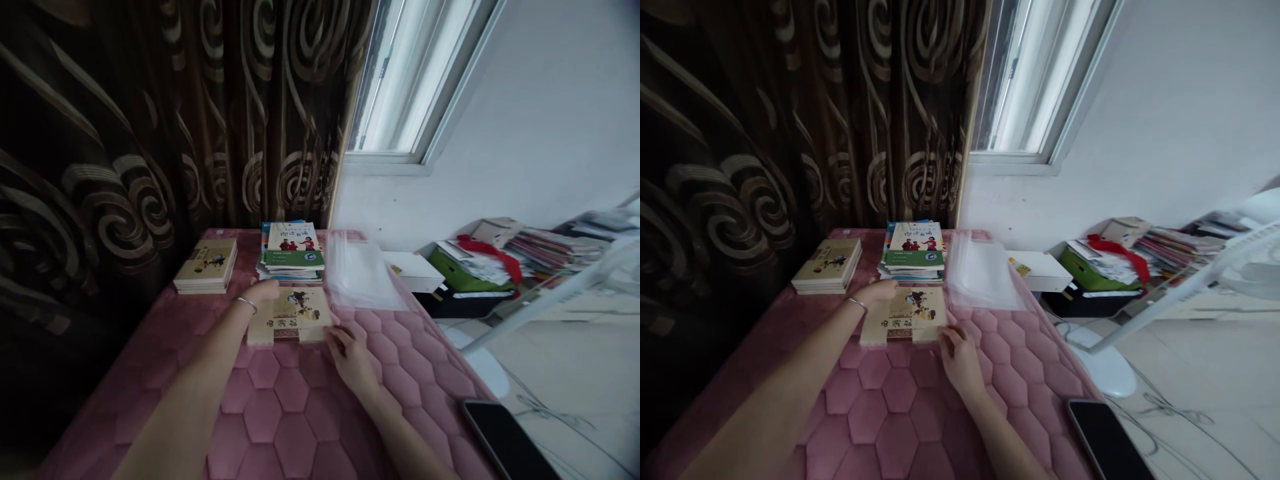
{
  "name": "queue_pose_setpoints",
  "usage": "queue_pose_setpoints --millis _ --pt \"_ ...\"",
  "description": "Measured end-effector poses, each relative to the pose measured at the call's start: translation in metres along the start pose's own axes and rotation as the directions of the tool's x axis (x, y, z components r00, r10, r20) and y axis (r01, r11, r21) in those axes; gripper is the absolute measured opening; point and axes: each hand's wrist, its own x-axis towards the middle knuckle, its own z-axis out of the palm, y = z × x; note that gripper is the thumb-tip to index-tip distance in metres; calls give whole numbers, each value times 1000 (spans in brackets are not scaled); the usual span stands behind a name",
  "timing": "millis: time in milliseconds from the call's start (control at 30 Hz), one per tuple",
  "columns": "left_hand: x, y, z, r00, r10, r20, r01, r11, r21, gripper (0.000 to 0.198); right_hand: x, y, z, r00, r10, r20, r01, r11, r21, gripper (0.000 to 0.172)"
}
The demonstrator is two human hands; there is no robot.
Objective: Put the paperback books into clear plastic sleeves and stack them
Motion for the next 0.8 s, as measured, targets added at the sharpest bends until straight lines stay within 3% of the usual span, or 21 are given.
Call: queue_pose_setpoints --millis 167,400,533,667,800 --pt "-9 4 3 994 -105 7 103 980 172 36 0 4 2 1000 7 -26 -6 1000 8 27" --pt "-49 14 5 959 -33 -281 102 967 234 29 -1 10 6 1000 0 -19 0 1000 -2 30" --pt "-98 16 19 908 83 -410 -4 982 189 22 -1 15 8 999 -23 -34 23 1000 -6 29" --pt "-144 12 41 897 195 -397 -156 979 128 15 1 18 9 999 -41 -31 41 999 -9 29" --pt "-160 8 59 887 208 -412 -176 978 114 23 0 11 5 994 -108 -16 106 990 -93 29"
